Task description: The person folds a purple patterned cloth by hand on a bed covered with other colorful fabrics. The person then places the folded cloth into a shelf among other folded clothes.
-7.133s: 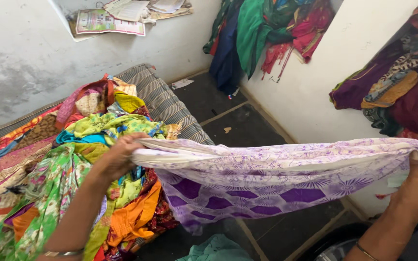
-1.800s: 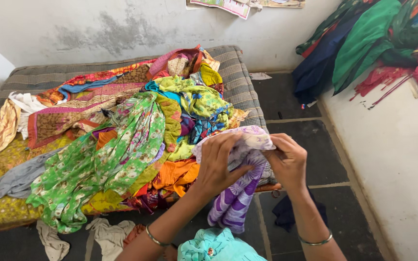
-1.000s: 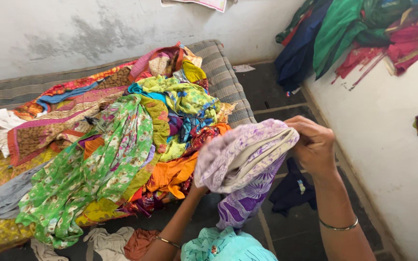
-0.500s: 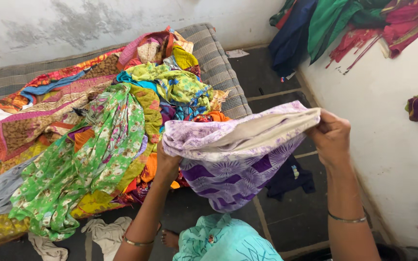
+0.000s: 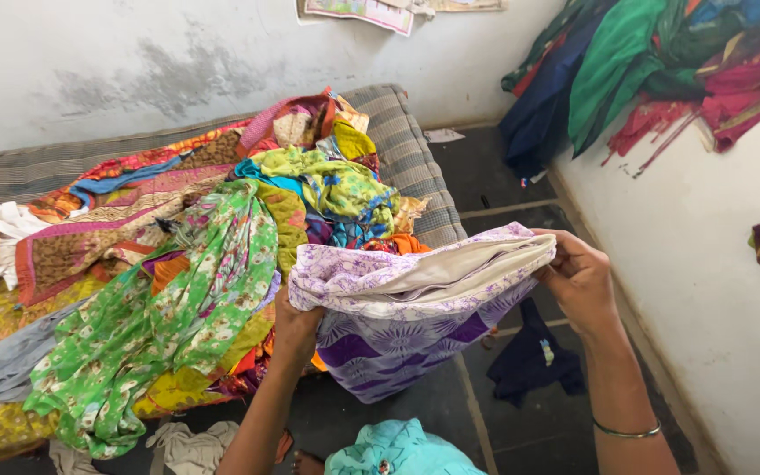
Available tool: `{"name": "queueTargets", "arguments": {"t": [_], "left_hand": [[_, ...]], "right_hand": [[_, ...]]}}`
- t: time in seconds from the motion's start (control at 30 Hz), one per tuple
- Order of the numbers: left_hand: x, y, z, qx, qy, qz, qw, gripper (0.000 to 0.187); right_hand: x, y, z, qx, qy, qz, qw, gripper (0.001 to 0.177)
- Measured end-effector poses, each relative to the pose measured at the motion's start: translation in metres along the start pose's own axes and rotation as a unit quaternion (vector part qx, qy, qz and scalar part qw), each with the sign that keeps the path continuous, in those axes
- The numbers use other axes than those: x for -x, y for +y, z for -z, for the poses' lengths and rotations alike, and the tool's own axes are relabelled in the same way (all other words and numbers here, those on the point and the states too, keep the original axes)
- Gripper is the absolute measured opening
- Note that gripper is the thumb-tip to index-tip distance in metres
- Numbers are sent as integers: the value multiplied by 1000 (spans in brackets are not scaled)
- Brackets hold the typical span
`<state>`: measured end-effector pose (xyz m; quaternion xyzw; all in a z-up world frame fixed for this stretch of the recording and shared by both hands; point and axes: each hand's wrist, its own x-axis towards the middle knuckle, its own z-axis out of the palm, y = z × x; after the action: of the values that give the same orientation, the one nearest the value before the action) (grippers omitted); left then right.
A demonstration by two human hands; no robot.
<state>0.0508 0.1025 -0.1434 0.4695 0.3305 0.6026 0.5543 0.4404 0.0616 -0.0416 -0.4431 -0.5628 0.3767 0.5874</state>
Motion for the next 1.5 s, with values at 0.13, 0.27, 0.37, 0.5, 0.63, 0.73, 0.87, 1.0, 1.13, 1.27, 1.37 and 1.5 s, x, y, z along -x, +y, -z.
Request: {"name": "queueTargets", "arguments": {"t": [0.13,0.27,0.37,0.5,0.63,0.73,0.87,1.0,1.13,1.27,1.37,1.5], "left_hand": [[-7,-1,1,45,22,2,999,35],[-10,8,-5,21,55,2,998,30],[-9,20,-9,-10,68,12,998,28],[-12,32,-16,17,89,1,996,25],[-17,40,-22,3,141,-30,990,16],[-14,45,-19,-2,124,-28,992,18],[-18,49,-10,-61,82,4,995,18],[-31,35,-7,-133,19,62,989,20],[-43,0,-18,-128,-29,100,986,22],[-69,-38,-37,-116,-105,102,982,24],[-97,-60,-56,-187,-186,101,959,27],[-129,-92,-89,-442,-304,123,835,39]], "right_hand": [[-10,-6,-9,-12,-23,3,1000,49],[-15,-2,-17,-55,6,-35,998,36],[-18,2,-18,-68,-25,35,997,35],[-21,7,-21,-30,12,22,999,33],[-26,5,-30,-11,24,67,997,32],[-22,-5,-32,20,4,55,998,18],[-19,-25,-26,68,-46,35,996,14],[-23,-39,-19,141,-61,80,985,16],[-13,-42,-5,185,-37,57,980,17],[7,-42,14,250,19,9,968,19],[21,-51,31,246,50,-12,968,19],[41,-61,51,279,58,-23,958,21]]}}
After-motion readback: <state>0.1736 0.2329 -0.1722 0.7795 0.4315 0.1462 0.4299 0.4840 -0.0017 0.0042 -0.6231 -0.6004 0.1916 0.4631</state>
